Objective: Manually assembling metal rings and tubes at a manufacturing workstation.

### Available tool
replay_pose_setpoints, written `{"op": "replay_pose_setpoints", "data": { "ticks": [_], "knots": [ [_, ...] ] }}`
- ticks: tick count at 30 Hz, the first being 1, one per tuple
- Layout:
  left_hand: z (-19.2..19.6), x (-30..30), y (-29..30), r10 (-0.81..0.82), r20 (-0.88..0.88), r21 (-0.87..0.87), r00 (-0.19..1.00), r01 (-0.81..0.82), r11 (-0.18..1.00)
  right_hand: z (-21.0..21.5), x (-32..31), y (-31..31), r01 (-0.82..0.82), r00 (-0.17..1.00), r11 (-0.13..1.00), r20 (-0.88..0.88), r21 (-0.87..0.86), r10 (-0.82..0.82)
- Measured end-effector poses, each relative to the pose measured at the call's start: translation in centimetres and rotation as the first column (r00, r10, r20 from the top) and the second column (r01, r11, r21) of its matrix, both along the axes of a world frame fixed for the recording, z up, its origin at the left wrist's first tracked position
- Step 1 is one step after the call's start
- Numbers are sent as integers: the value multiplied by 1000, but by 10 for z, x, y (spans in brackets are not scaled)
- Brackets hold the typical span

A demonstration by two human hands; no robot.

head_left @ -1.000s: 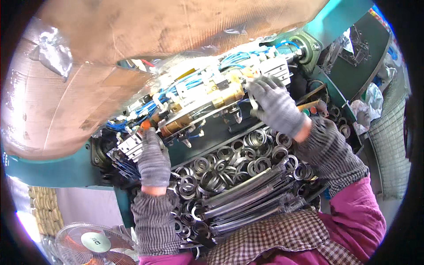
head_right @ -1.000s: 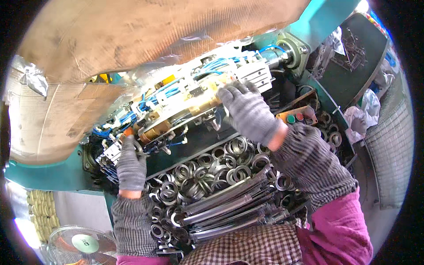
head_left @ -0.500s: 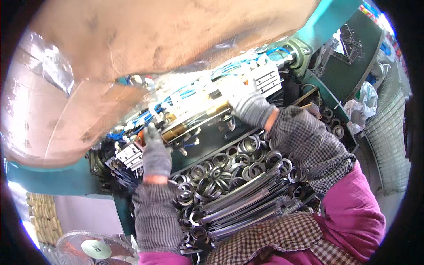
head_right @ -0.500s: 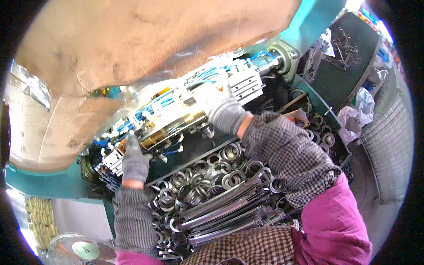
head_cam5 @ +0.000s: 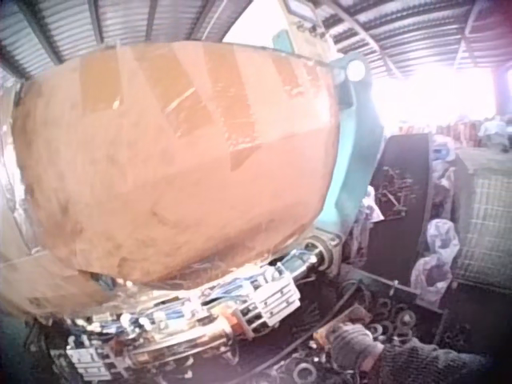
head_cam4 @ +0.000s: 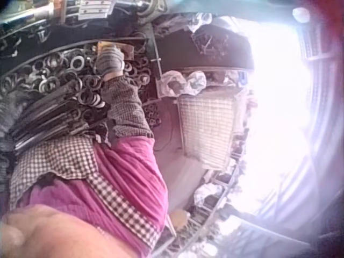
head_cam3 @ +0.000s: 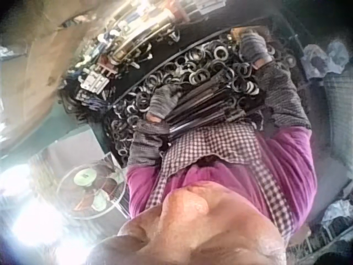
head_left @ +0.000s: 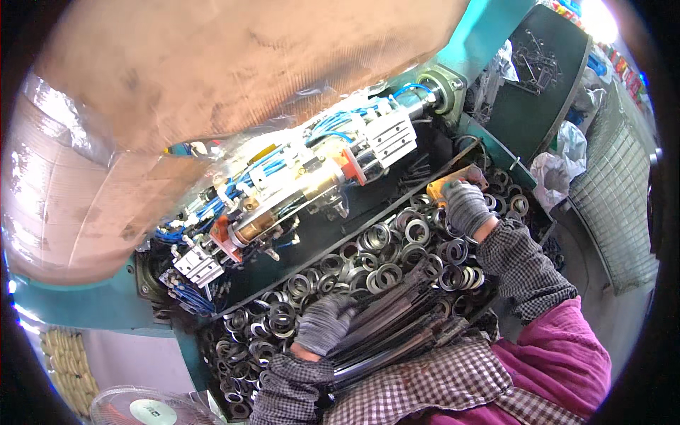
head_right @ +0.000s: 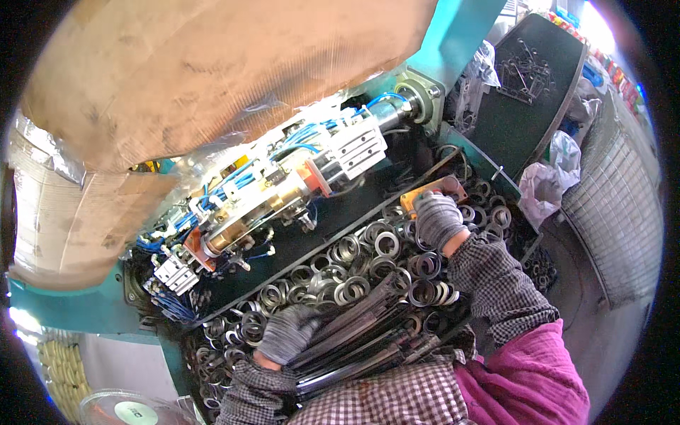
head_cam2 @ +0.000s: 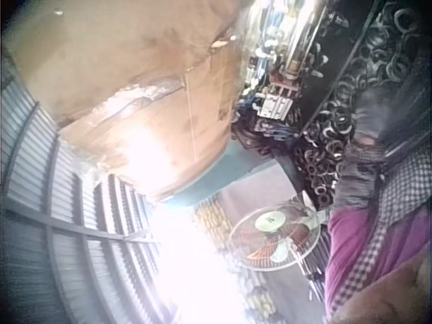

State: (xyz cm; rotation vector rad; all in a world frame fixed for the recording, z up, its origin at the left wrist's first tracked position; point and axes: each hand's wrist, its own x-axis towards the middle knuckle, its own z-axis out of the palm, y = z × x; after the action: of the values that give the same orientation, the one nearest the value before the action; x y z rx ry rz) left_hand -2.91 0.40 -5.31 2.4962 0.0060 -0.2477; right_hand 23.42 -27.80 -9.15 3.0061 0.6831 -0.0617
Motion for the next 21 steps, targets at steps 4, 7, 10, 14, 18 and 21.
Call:
{"op": "replay_pose_setpoints", "data": {
  "ticks": [4, 7, 10, 14, 18, 21],
  "knots": [
    [7, 0, 0, 111, 256, -41, 960, -104, 994, 11, -4, -3, 86, 992, 993, 102, -81, -78],
    [15, 1, 4, 112, 256, 9, 960, -118, 993, 5, -4, -9, 115, 989, 992, 84, 51, -119],
    [29, 6, 0, 236, 195, -156, 952, -208, 966, 9, -10, -1, 74, 984, 991, 172, -109, -54],
    [37, 6, -25, 6, 169, -139, 986, 18, 990, 71, -107, 54, -109, 711, 337, -164, 935, 684],
    [23, -4, -25, -90, -56, 88, 994, 94, 992, 83, -120, 51, 387, 553, 316, -493, 866, 672],
    [7, -15, -17, -119, -62, 194, 991, 129, 972, 92, -106, 16, 615, 497, 238, -604, 752, 623]
  ]
}}
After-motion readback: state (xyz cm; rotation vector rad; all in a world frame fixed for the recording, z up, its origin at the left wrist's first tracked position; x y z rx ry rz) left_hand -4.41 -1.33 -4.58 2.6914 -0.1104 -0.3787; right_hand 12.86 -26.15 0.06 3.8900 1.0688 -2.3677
